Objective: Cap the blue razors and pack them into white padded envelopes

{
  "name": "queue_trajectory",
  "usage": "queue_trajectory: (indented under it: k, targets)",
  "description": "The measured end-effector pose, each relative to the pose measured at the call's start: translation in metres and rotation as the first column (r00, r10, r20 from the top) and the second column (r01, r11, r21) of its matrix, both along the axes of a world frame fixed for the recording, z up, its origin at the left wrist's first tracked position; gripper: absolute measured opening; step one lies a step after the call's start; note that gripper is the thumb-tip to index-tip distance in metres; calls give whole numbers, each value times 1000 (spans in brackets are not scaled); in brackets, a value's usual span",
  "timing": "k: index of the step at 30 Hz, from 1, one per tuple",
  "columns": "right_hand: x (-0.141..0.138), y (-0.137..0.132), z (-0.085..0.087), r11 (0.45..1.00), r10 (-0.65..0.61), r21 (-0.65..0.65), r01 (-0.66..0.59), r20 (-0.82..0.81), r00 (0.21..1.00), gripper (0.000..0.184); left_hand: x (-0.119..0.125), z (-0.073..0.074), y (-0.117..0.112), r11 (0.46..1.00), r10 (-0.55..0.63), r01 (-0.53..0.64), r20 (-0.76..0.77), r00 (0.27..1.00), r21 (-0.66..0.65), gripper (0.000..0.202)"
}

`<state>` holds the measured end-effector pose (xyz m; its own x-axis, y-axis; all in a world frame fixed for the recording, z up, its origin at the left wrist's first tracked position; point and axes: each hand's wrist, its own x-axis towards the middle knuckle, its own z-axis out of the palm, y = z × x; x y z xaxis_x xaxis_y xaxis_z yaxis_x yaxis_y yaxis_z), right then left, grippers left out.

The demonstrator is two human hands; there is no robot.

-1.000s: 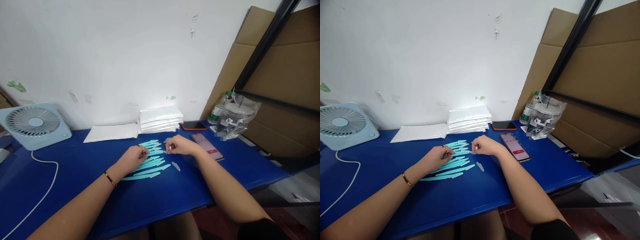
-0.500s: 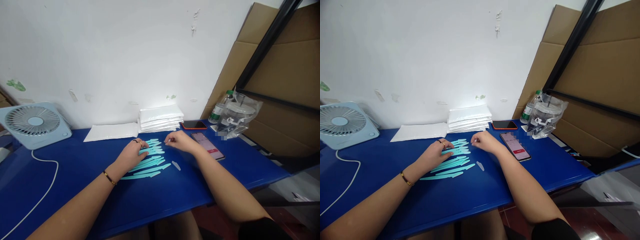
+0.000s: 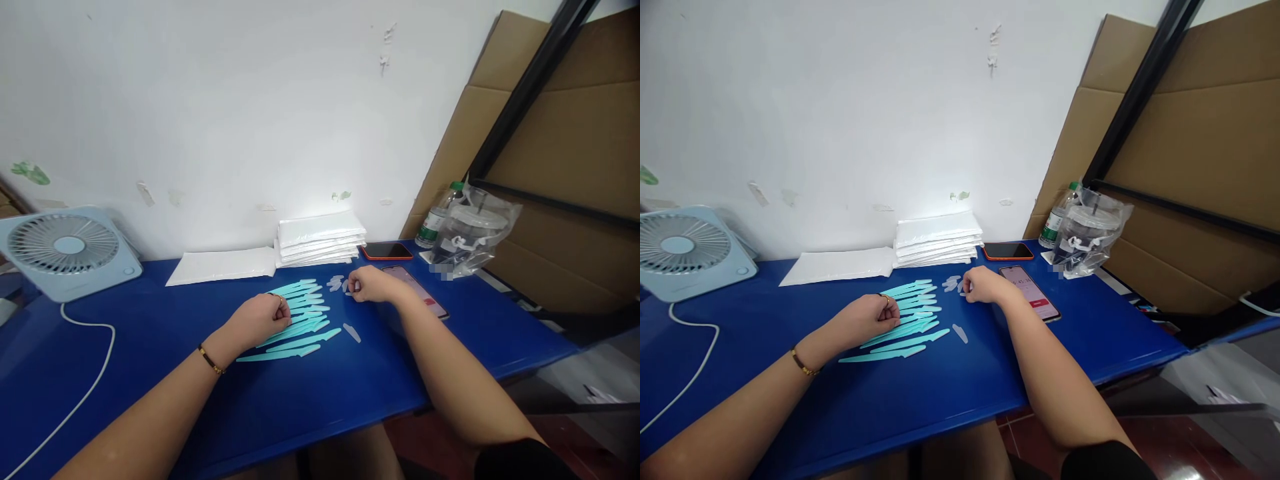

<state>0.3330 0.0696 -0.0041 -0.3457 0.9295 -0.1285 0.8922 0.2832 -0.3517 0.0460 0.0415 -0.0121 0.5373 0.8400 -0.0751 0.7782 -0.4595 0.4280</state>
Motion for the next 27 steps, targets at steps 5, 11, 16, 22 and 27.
queue_trajectory:
  k: [5,11,16,22,27]
  targets:
    - [-4,-4,0,989,-35,-146,15,-135,990,27,4,-1,-2,997,-27,28,-17,1000,71,14]
    - [7,-4,7,990,39,-130,-64,-183,982,28,7,1,-5,991,-50,53,-20,999,119,14]
    - [7,-1,6,976,212,-12,-216,-133,968,20,7,-2,-4,985,-55,60,-34,998,160,14]
    - [-14,-4,0,962,271,61,-265,-134,953,14,7,-2,-2,985,-42,47,-32,999,165,14]
    - [-22,-9,2,939,345,65,-339,-180,921,15,7,-3,-2,981,-52,58,-37,998,183,14]
